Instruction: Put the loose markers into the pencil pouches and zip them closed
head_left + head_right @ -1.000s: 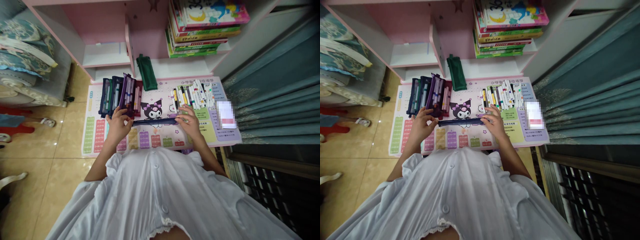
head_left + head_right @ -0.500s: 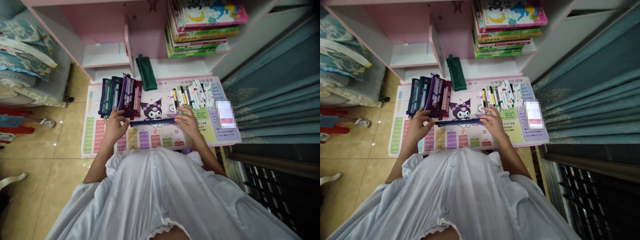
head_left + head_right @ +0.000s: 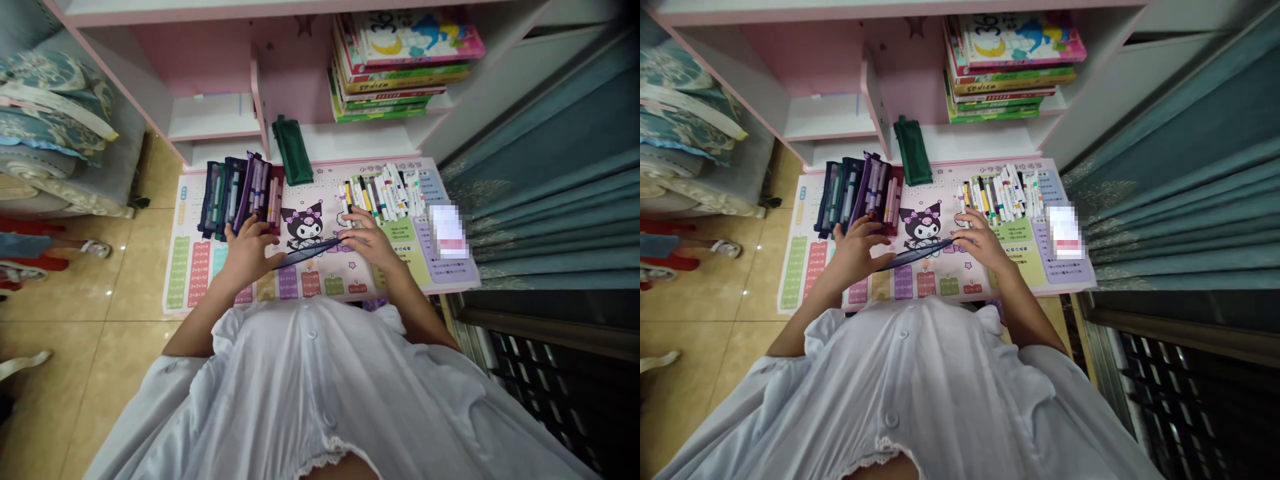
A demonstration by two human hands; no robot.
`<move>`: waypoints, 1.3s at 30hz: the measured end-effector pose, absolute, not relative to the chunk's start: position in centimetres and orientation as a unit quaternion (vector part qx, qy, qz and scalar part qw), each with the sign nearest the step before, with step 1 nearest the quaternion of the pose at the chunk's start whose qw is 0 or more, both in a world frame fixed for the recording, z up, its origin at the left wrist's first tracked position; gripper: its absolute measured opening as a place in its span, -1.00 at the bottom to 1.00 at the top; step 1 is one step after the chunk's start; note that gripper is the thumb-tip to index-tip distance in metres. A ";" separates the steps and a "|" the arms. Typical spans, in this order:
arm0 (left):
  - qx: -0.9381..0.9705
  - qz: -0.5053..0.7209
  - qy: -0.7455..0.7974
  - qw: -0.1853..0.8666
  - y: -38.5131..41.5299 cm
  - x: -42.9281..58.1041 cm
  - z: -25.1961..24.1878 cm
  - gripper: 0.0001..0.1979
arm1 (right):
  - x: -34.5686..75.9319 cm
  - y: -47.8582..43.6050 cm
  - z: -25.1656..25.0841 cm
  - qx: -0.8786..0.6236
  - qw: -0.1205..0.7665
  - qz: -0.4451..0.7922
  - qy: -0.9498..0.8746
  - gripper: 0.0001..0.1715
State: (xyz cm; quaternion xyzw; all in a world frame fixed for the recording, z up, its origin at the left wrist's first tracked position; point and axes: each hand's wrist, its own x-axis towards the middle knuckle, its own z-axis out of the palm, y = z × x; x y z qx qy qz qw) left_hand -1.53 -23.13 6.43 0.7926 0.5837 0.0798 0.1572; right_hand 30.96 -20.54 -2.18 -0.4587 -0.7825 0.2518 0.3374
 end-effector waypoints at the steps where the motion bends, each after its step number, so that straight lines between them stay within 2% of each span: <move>1: 0.803 0.070 0.569 0.162 -22.9 -1.1 6.3 -0.87 | 30.8 -20.2 -2.1 -0.451 0.337 0.252 -0.788 -0.68; 7: 0.833 0.039 0.525 0.169 -22.1 0.8 5.2 -0.82 | 29.7 -18.4 -2.4 -0.435 0.344 0.232 -0.799 -0.66; 13: 0.787 0.123 0.583 0.160 -22.0 2.2 4.2 -0.79 | 26.6 -19.1 -3.0 -0.551 0.415 0.137 -0.711 -0.64; 16: 0.756 0.170 0.615 0.144 -21.8 2.9 3.1 -0.77 | 24.4 -20.1 -3.4 -0.582 0.420 0.110 -0.688 -0.63; 19: 0.737 0.205 0.630 0.132 -21.5 3.5 1.7 -0.77 | 22.9 -20.5 -4.0 -0.587 0.399 0.112 -0.696 -0.61; 25: 0.734 0.236 0.623 0.130 -21.6 3.8 0.2 -0.74 | 24.6 -18.5 -5.0 -0.662 0.336 0.045 -0.669 -0.82; 29: 0.726 0.242 0.629 0.140 -21.6 4.0 0.1 -0.75 | 26.8 -16.3 -4.8 -0.722 0.270 0.002 -0.637 -0.79; 39: 0.726 0.236 0.631 0.137 -21.8 3.5 0.4 -0.73 | 26.8 -14.7 -3.6 -0.742 0.170 0.013 -0.649 -0.67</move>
